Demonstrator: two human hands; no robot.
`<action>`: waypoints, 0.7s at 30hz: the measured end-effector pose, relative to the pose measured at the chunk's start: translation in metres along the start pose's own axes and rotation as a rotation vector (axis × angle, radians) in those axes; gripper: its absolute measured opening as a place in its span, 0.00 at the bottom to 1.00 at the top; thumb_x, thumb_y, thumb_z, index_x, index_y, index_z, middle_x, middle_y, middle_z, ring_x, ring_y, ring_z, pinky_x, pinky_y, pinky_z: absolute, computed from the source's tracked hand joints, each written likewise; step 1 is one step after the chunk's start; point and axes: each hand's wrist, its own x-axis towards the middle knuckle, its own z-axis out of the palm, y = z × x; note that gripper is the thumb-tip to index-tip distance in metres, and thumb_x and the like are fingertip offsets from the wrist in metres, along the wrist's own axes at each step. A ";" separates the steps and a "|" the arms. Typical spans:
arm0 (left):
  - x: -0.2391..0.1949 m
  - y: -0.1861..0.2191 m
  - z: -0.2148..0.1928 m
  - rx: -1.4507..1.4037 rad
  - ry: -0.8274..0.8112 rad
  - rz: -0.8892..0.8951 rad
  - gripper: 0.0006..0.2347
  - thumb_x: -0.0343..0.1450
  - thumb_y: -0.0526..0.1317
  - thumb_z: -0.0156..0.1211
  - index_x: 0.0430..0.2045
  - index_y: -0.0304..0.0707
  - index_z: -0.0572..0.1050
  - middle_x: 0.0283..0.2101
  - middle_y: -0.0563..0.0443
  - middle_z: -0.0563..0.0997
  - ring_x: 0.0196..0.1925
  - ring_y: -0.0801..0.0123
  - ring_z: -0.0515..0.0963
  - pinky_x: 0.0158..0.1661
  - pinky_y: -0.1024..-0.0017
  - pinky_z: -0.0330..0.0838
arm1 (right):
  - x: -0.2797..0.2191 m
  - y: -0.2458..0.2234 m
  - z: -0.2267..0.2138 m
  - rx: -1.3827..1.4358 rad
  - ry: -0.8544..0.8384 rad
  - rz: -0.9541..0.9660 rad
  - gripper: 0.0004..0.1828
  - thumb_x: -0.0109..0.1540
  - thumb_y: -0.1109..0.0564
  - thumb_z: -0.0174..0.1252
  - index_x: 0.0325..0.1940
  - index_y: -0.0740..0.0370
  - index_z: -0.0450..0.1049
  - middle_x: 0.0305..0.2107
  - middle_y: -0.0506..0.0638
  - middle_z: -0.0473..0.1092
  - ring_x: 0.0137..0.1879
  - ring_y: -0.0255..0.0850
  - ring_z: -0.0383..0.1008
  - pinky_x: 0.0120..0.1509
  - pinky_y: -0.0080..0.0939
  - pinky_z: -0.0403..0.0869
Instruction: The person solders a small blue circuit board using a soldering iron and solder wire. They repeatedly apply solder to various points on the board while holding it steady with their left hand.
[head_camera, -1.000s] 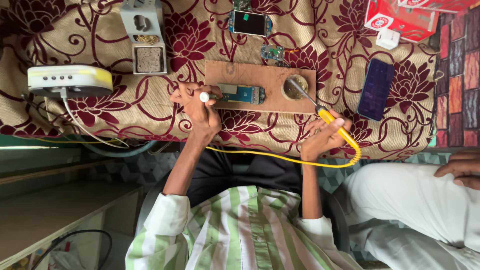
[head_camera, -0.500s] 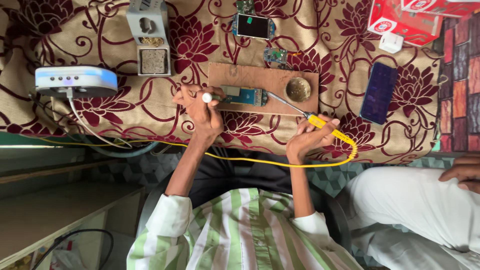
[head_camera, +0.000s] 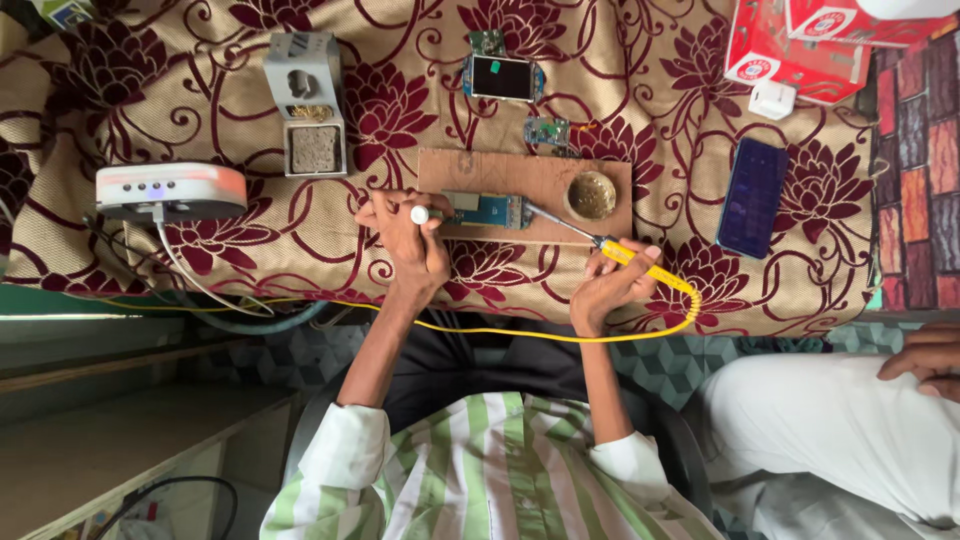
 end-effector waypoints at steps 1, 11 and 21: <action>0.000 0.001 -0.001 -0.010 -0.006 -0.006 0.20 0.83 0.48 0.35 0.30 0.39 0.74 0.32 0.52 0.74 0.42 0.61 0.66 0.52 0.59 0.50 | 0.000 0.001 -0.003 0.001 -0.005 0.002 0.26 0.73 0.41 0.48 0.35 0.66 0.66 0.17 0.48 0.56 0.20 0.34 0.55 0.21 0.33 0.58; -0.001 -0.001 -0.004 -0.001 0.001 -0.024 0.15 0.82 0.44 0.41 0.32 0.36 0.73 0.35 0.45 0.74 0.43 0.57 0.66 0.51 0.59 0.52 | 0.005 0.007 -0.008 -0.102 -0.072 -0.087 0.20 0.72 0.47 0.47 0.38 0.69 0.67 0.23 0.51 0.64 0.21 0.34 0.58 0.23 0.34 0.59; 0.009 0.008 -0.006 -0.162 0.060 -0.074 0.22 0.83 0.51 0.33 0.28 0.35 0.69 0.30 0.49 0.73 0.35 0.62 0.64 0.47 0.60 0.53 | 0.007 -0.048 0.034 -0.430 -0.399 -0.175 0.17 0.71 0.57 0.47 0.33 0.70 0.71 0.19 0.47 0.68 0.21 0.29 0.60 0.24 0.31 0.58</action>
